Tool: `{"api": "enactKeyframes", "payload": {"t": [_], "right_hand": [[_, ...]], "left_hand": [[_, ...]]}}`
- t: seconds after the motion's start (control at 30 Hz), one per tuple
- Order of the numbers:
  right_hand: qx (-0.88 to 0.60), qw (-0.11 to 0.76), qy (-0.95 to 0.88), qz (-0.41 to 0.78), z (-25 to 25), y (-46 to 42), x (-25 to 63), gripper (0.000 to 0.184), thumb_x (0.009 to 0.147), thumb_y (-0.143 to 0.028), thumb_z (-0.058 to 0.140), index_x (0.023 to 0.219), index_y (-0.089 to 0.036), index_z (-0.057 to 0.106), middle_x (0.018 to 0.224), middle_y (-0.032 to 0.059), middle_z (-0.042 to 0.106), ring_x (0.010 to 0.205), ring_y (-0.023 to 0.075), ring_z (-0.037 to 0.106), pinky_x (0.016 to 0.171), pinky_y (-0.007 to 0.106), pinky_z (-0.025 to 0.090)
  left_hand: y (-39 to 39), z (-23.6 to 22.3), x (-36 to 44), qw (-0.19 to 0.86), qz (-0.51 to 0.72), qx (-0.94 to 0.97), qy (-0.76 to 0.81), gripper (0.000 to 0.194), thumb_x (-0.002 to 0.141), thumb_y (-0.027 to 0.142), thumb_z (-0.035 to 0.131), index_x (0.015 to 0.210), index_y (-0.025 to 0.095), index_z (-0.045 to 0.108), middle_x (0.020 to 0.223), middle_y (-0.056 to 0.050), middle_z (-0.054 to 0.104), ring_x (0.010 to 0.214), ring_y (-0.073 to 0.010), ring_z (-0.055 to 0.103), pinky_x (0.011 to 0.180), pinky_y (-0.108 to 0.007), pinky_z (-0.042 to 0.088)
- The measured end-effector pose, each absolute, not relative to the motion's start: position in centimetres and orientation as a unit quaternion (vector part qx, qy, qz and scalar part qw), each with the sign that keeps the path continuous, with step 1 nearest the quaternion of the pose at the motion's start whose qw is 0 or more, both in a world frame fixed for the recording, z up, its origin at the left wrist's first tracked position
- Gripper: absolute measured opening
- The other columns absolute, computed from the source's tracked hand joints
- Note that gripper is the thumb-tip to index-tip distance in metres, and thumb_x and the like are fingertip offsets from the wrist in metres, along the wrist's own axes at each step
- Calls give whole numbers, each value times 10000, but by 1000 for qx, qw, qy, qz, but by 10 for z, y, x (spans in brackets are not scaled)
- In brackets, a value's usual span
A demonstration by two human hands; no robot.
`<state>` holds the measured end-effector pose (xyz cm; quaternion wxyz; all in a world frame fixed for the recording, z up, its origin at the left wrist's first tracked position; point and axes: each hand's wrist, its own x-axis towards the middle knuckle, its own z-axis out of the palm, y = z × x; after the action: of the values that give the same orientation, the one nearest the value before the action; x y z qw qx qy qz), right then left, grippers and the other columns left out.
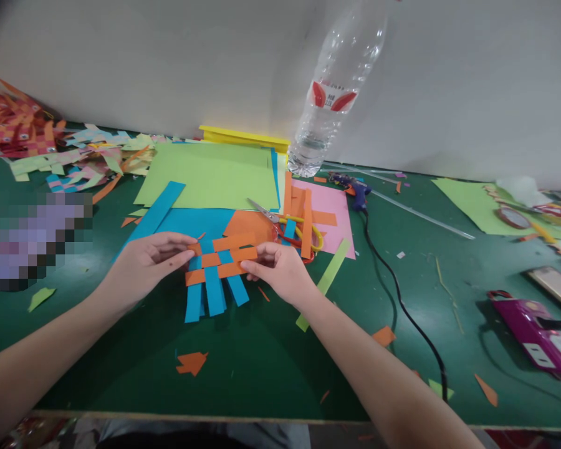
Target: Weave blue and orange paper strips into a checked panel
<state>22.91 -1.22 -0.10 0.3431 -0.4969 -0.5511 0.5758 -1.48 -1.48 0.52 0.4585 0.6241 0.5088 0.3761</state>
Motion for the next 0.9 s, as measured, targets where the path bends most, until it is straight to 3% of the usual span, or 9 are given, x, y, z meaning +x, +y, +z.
{"api": "enactKeyframes", "payload": {"t": [0.4,0.7,0.8,0.9], "right_hand": [[-530,368,-533,547,2,-16,224,193,676,-270,741,762,-179,595,636,-27,659,549,105,627,606,278,550],[-529,360,-553,532,1,-16,225,223,689,-336,713,758,-181,569,727,9,674,553,109,616,595,292,528],[-551,341,-605,462,2,-17,226,251,718,-384,682,823,-184,573,669,-13,634,502,93,548,532,272,476],[-572,346,-673,316,3,-19,229,288,775,-404,629,946,-186,555,539,-68,502,470,90,466,506,257,415]], "left_hand": [[-15,5,-14,486,372,612,501,230,804,325,651,996,199,636,976,-26,707,895,-175,673,757,-287,584],[-14,3,-14,488,339,623,508,339,765,318,708,1066,203,601,1031,-30,678,825,-177,692,726,-297,594],[-14,0,-14,471,328,645,505,394,784,325,683,1140,205,565,1115,-57,648,812,-173,686,717,-313,595],[-16,2,-14,376,335,699,507,499,812,332,643,1270,238,467,1241,-71,574,880,-182,656,700,-322,591]]}}
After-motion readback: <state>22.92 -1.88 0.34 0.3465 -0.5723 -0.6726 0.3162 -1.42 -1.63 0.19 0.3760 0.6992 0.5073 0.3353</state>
